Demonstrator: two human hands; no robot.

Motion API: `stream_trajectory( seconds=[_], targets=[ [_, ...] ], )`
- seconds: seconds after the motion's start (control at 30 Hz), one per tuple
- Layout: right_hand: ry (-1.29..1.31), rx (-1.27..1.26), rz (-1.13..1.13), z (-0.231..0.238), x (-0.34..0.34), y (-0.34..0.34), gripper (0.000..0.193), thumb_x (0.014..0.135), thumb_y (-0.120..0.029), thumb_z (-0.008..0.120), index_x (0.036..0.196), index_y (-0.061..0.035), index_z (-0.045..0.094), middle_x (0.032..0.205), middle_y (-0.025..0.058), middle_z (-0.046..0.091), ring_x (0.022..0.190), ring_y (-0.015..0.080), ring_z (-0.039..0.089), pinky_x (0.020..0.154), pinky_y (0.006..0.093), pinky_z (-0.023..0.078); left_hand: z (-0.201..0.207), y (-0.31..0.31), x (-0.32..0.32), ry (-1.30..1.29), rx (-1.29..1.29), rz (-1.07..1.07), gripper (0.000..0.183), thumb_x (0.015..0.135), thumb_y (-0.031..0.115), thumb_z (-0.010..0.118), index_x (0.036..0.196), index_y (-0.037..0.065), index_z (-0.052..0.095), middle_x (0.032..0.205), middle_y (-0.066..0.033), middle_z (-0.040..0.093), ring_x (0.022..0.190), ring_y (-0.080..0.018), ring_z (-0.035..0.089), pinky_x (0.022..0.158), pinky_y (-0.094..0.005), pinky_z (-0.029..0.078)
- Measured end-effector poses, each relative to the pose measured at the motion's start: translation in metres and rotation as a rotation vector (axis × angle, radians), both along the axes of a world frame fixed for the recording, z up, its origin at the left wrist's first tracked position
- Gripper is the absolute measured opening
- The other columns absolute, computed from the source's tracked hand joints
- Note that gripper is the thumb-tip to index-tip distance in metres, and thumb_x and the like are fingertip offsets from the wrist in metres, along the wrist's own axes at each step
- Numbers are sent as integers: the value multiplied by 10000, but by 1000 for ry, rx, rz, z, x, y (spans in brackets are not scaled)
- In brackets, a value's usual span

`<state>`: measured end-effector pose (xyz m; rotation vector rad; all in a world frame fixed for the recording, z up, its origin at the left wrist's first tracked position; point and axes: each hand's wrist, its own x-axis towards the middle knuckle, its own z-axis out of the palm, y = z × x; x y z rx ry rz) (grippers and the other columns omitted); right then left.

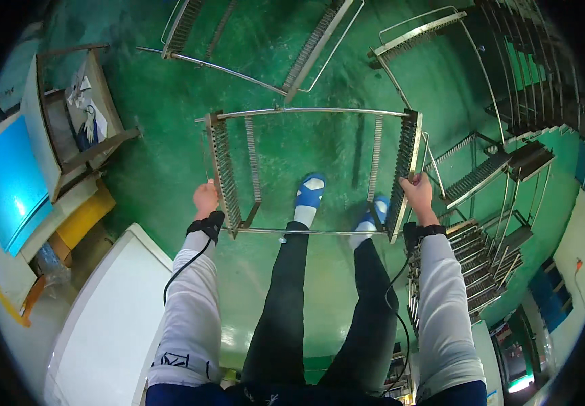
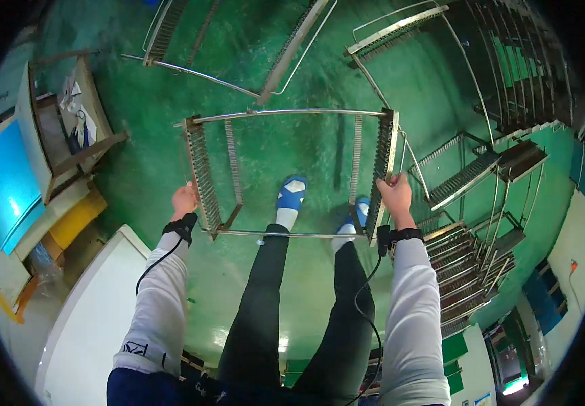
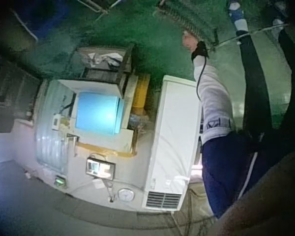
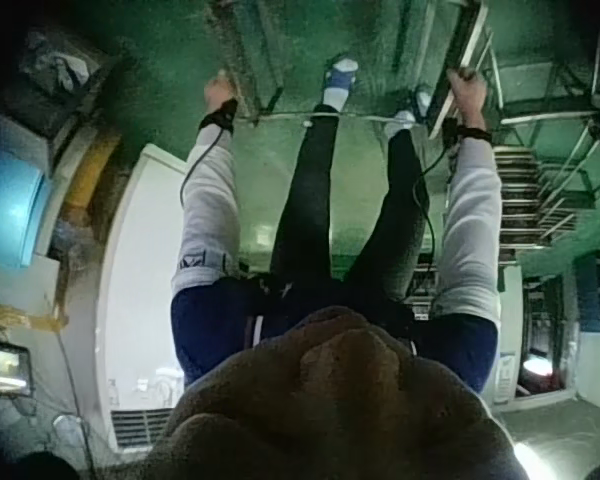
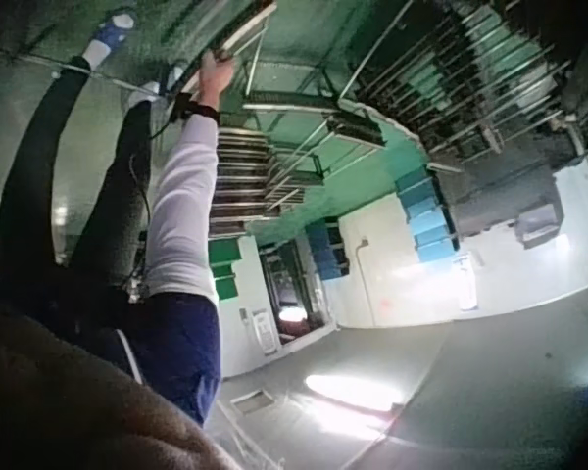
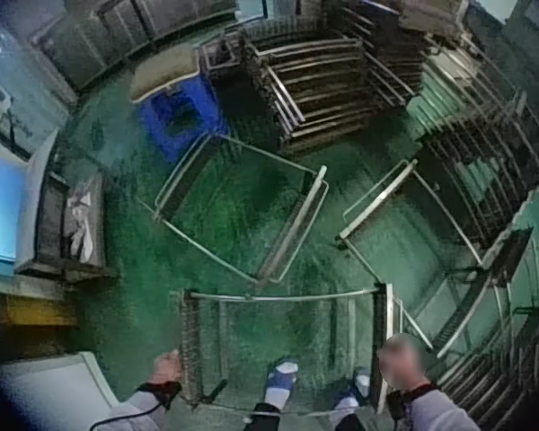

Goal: The person is moving metal frames from one stack to another on the floor of a fabrication facility.

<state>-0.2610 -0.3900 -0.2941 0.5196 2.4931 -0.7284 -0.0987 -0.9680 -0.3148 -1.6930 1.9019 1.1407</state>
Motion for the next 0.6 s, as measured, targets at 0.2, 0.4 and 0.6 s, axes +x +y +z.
stream_trajectory(
  seconds=[0.2, 0.4, 0.6],
  targets=[
    [-103, 3, -11, -36, 13, 29, 487, 681, -402, 797, 832, -26, 528, 747, 118, 618, 682, 247, 613, 658, 381, 496, -52, -9, 3, 0, 47, -11, 331, 956, 340, 590, 824, 40, 642, 618, -17, 579, 539, -176, 545, 490, -370, 441],
    [-296, -149, -95, -55, 21, 1, 471, 691, -364, 811, 822, -7, 533, 762, 93, 639, 700, 193, 623, 655, 346, 499, -55, -57, 20, -108, -190, -217, 254, 902, 245, 613, 986, 19, 691, 752, -94, 681, 697, -221, 635, 663, -373, 497],
    [-225, -212, -67, -39, 37, 63, 508, 729, -422, 802, 927, 11, 625, 804, 105, 676, 719, 186, 630, 671, 340, 501, -5, 52, -93, 219, -468, -487, 227, 879, 183, 647, 1019, 5, 672, 887, -125, 706, 826, -216, 675, 761, -351, 514]
  ],
)
